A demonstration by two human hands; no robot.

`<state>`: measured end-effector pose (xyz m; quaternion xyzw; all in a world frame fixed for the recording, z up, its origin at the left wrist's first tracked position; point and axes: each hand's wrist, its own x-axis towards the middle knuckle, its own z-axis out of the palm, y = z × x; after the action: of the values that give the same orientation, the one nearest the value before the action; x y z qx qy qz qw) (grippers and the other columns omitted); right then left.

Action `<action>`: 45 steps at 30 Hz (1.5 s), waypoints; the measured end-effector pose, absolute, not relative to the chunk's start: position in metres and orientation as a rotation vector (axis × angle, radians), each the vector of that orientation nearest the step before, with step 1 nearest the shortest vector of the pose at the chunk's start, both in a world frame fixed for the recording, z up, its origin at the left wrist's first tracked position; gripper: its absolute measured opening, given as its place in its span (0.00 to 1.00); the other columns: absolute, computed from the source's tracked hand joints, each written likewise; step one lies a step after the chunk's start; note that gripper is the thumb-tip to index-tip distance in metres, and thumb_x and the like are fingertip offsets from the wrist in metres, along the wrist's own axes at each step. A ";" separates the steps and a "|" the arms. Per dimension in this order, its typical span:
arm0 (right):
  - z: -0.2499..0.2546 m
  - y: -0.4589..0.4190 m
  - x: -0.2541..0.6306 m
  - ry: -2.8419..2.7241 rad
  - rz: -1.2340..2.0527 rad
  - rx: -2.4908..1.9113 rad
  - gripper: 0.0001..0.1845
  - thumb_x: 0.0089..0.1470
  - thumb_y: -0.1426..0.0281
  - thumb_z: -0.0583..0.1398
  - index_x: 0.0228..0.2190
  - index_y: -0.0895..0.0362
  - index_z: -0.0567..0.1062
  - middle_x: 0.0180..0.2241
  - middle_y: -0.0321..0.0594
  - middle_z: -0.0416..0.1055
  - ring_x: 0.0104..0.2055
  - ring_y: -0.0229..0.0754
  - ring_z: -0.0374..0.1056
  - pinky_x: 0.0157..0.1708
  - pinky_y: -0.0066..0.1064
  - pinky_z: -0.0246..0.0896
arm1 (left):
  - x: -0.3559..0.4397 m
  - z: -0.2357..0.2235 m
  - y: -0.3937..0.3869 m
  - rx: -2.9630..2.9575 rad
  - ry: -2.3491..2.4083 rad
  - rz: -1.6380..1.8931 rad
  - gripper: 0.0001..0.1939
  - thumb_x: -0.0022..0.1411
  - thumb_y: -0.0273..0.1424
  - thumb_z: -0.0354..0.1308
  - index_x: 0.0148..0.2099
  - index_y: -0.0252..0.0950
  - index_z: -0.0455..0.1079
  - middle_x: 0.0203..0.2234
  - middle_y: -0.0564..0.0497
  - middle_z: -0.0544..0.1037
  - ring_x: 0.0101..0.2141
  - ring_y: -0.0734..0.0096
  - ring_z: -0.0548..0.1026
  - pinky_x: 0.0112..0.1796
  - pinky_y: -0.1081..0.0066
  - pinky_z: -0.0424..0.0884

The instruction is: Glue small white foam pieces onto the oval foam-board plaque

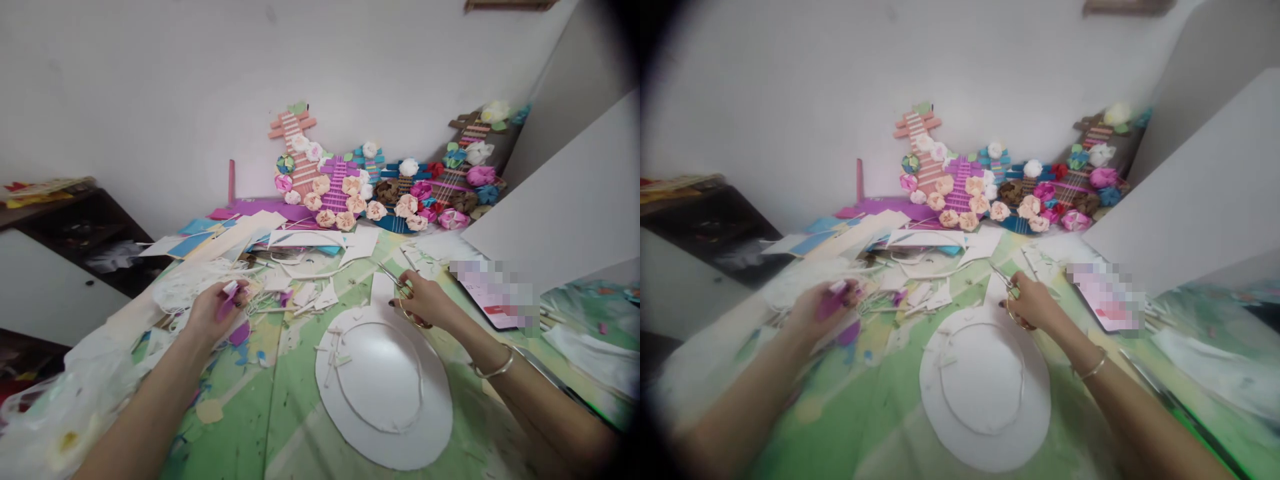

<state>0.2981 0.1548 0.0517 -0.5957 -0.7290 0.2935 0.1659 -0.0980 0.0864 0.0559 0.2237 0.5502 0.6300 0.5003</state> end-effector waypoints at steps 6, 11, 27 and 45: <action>0.061 0.182 0.266 -2.395 0.538 -1.679 0.13 0.40 0.72 0.64 0.33 0.55 0.74 0.25 0.39 0.74 0.30 0.45 0.71 0.27 0.30 0.62 | -0.082 0.056 0.064 1.162 1.760 1.166 0.15 0.54 0.42 0.43 0.22 0.38 0.55 0.16 0.55 0.61 0.17 0.75 0.61 0.21 0.72 0.63; 0.056 0.208 0.231 -2.562 0.334 -1.702 0.12 0.55 0.65 0.58 0.39 0.59 0.73 0.39 0.42 0.71 0.40 0.42 0.68 0.40 0.38 0.65 | -0.065 0.039 0.073 1.654 2.171 0.682 0.14 0.47 0.42 0.54 0.21 0.37 0.62 0.18 0.50 0.69 0.26 0.63 0.70 0.29 0.68 0.63; 0.057 0.187 0.256 -2.467 0.248 -1.371 0.12 0.54 0.75 0.57 0.41 0.57 0.74 0.42 0.44 0.74 0.45 0.44 0.69 0.46 0.33 0.60 | -0.053 0.017 0.117 2.120 2.308 0.237 0.16 0.65 0.32 0.39 0.42 0.33 0.67 0.32 0.39 0.77 0.35 0.57 0.75 0.36 0.65 0.65; 0.068 0.074 0.404 -2.114 -0.103 -1.758 0.17 0.54 0.66 0.54 0.44 0.57 0.72 0.45 0.46 0.73 0.46 0.52 0.69 0.44 0.40 0.61 | -0.075 0.070 0.100 2.425 2.394 0.053 0.17 0.66 0.36 0.37 0.39 0.35 0.64 0.28 0.45 0.74 0.29 0.58 0.72 0.26 0.70 0.56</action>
<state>0.4041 0.0741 0.0675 -0.6269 -0.7537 -0.0366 0.1939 -0.0748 0.1000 0.0705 0.7052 0.6963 0.0154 -0.1328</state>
